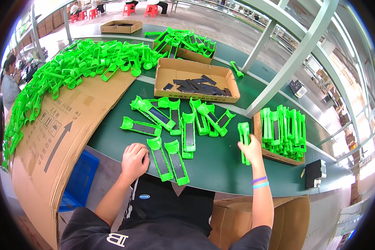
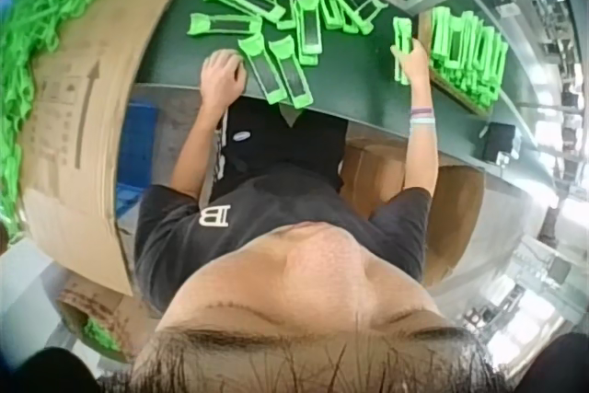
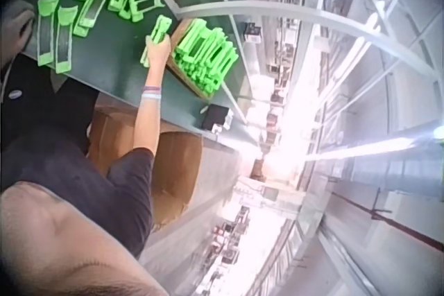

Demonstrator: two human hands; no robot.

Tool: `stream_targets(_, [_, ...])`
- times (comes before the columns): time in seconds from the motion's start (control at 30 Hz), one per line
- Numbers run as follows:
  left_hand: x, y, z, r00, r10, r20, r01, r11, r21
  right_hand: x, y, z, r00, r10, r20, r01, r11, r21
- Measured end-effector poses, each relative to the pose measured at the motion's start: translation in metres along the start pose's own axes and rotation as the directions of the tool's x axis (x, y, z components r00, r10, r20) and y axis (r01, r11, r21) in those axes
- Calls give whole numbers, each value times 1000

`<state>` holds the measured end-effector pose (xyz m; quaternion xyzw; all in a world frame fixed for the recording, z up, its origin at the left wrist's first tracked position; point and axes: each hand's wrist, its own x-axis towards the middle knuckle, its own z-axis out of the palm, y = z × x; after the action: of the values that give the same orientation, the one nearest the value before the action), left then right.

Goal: The person assembles small black panels into green plastic frames by hand on a factory assembly line.

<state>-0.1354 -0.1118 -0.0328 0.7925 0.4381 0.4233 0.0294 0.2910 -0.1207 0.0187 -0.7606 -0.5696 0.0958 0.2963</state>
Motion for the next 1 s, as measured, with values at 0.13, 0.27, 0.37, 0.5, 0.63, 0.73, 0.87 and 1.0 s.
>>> stream_targets(0.13, [5,4,2,1000,25,-3,-25,1000,-2,72,-8,24,968,224,116,-248,934,257])
stream_targets(0.27, [2,2,-1,1000,7,-1,-7,1000,11,117,-54,61,967,249,49,-243,965,-104])
stream_targets(0.37, [2,3,5,1000,8,6,-8,1000,-1,128,-63,78,942,317,110,-300,942,-149])
stream_targets(0.5, [2,3,2,1000,6,3,-6,1000,-8,124,-79,68,939,313,142,-261,919,-297])
stream_targets(0.63, [8,9,10,1000,24,0,-24,999,-40,110,-35,39,982,-36,184,62,989,-137])
stream_targets(0.73, [1,2,-1,1000,-1,7,1,1000,-18,47,-64,6,961,-254,112,259,965,-35])
stream_targets(0.87, [-2,-3,-4,1000,9,16,-9,1000,-5,-53,-32,-67,978,-174,-114,176,984,12])
stream_targets(1.0, [3,0,0,1000,11,28,-11,1000,-16,-172,74,-169,887,-17,-462,-146,938,-315])
